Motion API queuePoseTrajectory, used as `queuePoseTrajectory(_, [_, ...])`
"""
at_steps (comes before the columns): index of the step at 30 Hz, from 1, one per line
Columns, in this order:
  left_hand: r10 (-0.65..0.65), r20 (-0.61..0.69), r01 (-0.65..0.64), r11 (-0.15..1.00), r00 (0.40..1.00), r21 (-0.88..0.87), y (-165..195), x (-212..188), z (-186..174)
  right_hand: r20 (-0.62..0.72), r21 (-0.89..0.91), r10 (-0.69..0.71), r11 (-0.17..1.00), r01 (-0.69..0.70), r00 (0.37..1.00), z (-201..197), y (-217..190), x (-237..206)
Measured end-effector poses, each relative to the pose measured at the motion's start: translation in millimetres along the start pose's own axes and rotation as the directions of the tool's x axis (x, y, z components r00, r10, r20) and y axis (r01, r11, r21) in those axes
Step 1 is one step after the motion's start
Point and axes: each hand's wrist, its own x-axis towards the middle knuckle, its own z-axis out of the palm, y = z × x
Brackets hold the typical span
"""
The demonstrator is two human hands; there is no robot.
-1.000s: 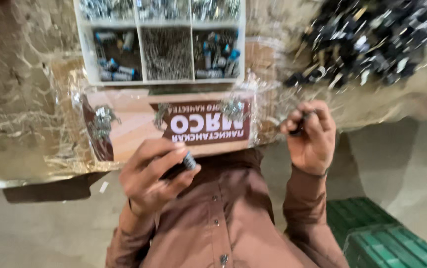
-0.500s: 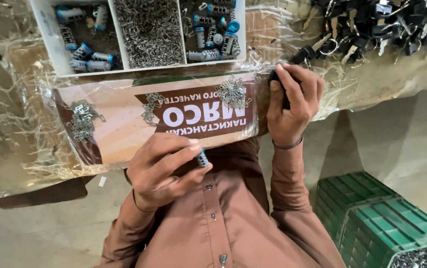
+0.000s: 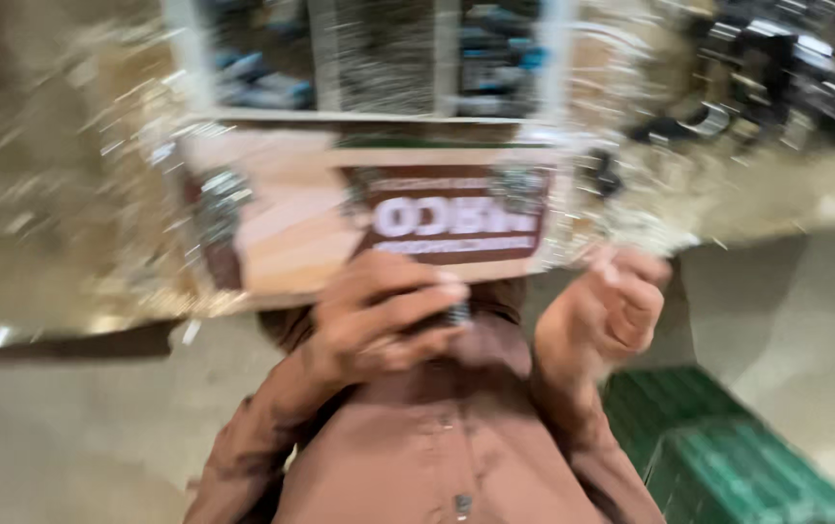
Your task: The person picks small metal parts from a compartment tray and fits them together by hand, pressing a spring-like part into a cap-shaped housing. Finished assemblies are placed onto the table beside the tray, forming a growing pile.
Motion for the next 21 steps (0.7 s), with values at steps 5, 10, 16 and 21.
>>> queuePoseTrajectory(5, [0.056, -0.072, -0.057, 0.998, 0.996, -0.008, 2, -31, -27, 0.637, 0.13, 0.548, 0.617, -0.776, 0.542, 36, -26, -28])
queuePoseTrajectory(10, [0.025, -0.551, 0.116, 0.969, 0.834, 0.219, 7, -75, -78, 0.875, -0.32, 0.118, 0.868, 0.38, 0.47, 102, -14, -35])
queuePoseTrajectory(16, [-0.039, -0.628, 0.22, 0.952, 0.777, 0.213, 14, -98, -101, 0.921, -0.384, 0.191, 0.607, 0.696, 0.341, 144, -16, -32])
queuePoseTrajectory(21, [-0.101, -0.486, 0.18, 0.976, 0.868, 0.12, 9, -84, -81, 0.937, 0.0, -0.252, 0.691, 0.723, 0.24, 97, -7, -5])
